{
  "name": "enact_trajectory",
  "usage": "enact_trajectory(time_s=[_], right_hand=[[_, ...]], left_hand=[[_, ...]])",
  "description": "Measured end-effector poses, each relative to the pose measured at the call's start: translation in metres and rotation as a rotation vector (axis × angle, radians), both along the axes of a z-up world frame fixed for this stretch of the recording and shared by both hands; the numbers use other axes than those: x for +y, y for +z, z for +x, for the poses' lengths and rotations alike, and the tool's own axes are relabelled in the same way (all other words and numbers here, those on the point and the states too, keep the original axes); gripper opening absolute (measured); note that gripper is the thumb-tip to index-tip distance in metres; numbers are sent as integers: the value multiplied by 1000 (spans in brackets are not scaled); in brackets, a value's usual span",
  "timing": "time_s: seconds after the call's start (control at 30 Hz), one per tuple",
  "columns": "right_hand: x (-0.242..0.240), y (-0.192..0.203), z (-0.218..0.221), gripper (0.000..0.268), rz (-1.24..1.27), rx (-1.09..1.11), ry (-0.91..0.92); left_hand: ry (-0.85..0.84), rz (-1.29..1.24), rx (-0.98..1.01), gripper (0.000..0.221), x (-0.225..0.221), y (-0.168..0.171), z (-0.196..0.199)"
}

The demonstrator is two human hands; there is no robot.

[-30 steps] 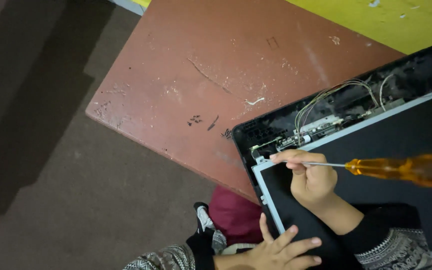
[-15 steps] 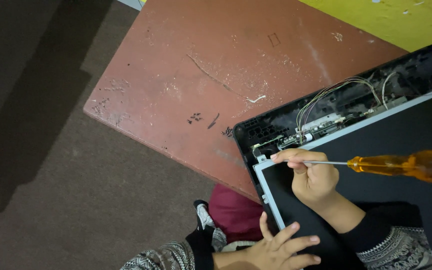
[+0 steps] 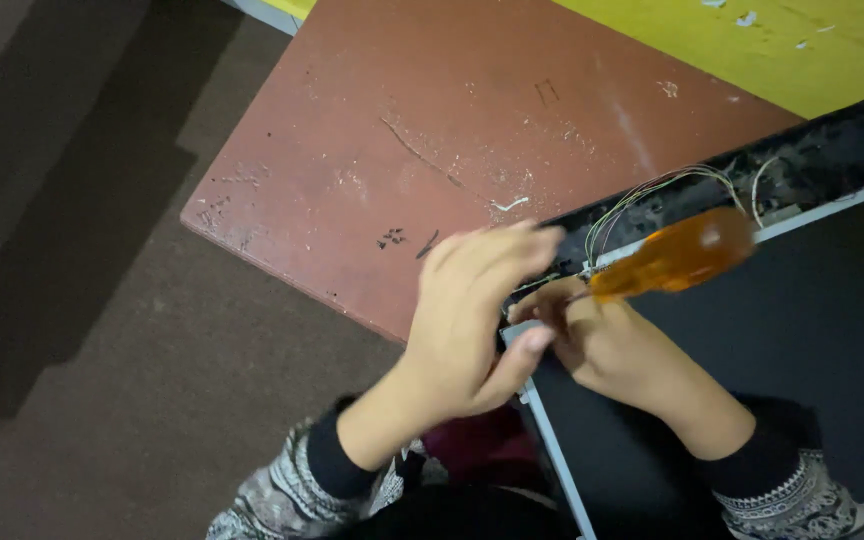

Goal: Removing the front bezel and unscrewing the internal display panel from a monitor for repair.

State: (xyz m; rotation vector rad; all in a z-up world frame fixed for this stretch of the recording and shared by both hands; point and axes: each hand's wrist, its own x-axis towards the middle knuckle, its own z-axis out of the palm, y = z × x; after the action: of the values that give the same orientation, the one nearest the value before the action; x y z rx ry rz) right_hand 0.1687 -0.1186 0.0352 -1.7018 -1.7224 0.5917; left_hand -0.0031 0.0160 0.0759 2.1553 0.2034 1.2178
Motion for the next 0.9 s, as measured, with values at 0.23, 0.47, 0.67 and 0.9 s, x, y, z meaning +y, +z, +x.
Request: enact_trajectory(time_s=[0.23,0.47,0.67,0.9], right_hand=[[7,-9,-2,10,80,-18,-72],[15,-17,3,5,154,-27,-109],[14,-15,-1,14,147,-21,-182],[-2,-26,4,22,-204,45,-154]], left_hand=[[-471,-250,136,32,7,44,20],[-88,-216,-52,24,4,5,41],[-258,-277,183,71,-2,12,18],[-243,-139,277,27,1,16,6]])
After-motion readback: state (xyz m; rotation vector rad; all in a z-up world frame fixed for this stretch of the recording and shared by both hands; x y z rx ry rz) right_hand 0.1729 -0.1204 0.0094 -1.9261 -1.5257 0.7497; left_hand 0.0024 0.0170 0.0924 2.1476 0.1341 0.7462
